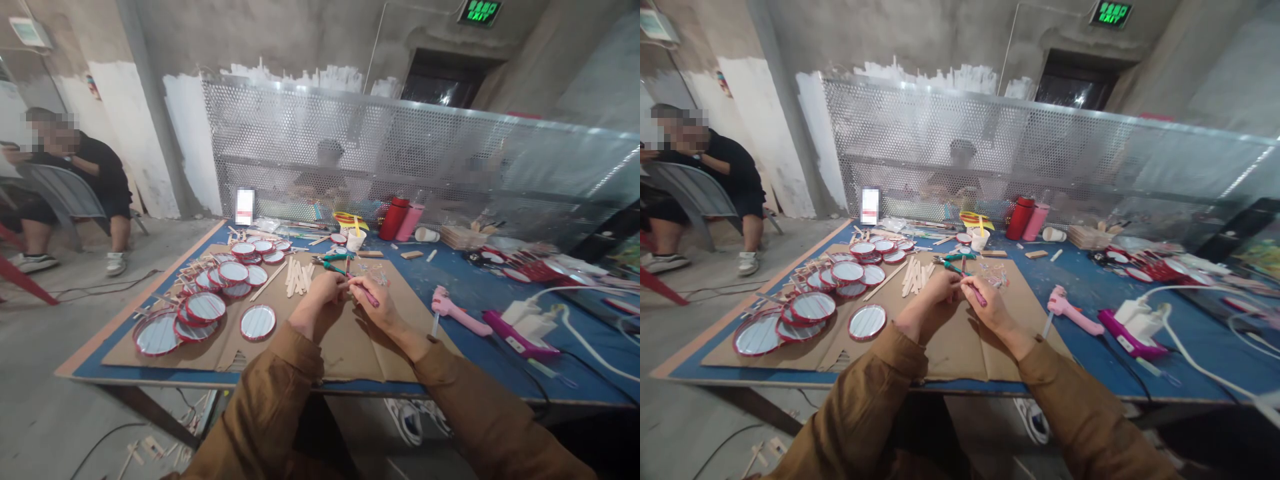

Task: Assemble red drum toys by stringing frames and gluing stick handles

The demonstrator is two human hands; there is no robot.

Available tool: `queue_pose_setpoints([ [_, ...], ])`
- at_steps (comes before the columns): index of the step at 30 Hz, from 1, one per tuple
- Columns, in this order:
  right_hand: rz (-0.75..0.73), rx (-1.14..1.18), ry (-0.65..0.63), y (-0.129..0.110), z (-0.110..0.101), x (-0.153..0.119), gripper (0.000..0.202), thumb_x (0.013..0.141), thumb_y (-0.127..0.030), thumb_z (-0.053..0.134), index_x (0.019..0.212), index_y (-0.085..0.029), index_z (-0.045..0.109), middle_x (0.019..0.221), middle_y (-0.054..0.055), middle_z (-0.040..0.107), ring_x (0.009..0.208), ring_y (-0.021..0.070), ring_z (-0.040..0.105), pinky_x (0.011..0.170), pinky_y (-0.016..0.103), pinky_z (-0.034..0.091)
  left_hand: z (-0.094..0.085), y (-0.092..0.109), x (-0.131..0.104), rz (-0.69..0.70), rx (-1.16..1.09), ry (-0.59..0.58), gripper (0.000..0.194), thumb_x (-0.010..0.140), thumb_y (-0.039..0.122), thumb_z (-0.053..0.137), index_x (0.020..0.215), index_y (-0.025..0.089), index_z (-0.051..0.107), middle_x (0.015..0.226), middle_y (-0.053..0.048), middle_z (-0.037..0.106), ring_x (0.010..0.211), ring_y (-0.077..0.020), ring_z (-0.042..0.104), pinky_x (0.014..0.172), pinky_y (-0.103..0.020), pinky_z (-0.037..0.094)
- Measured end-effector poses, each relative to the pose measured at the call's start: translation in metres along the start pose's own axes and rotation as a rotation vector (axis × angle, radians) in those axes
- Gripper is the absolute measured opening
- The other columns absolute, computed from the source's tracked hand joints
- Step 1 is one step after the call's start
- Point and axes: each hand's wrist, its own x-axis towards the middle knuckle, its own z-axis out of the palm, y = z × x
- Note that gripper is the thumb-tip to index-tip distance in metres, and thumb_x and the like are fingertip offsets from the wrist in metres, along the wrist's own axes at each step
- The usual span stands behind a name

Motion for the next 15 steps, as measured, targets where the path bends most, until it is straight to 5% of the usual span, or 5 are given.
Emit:
queue_pose_setpoints([
  [15, 0.013, -0.003, 0.014, -0.001, -0.001, 0.001, 0.016, 0.088, -0.031, 0.047, 0.088, -0.021, 0.060, 0.084, 0.003, 0.066, 0.077, 0.0169, 0.061, 0.073, 0.029, 0.049, 0.003, -0.007, 0.004, 0.004, -0.025, 0.005, 0.029, 0.079, 0.038, 0.050, 0.080, 0.013, 0.065, 0.054, -0.002, 0.055, 0.043, -0.0098, 0.048, 0.044, -0.021, 0.034],
])
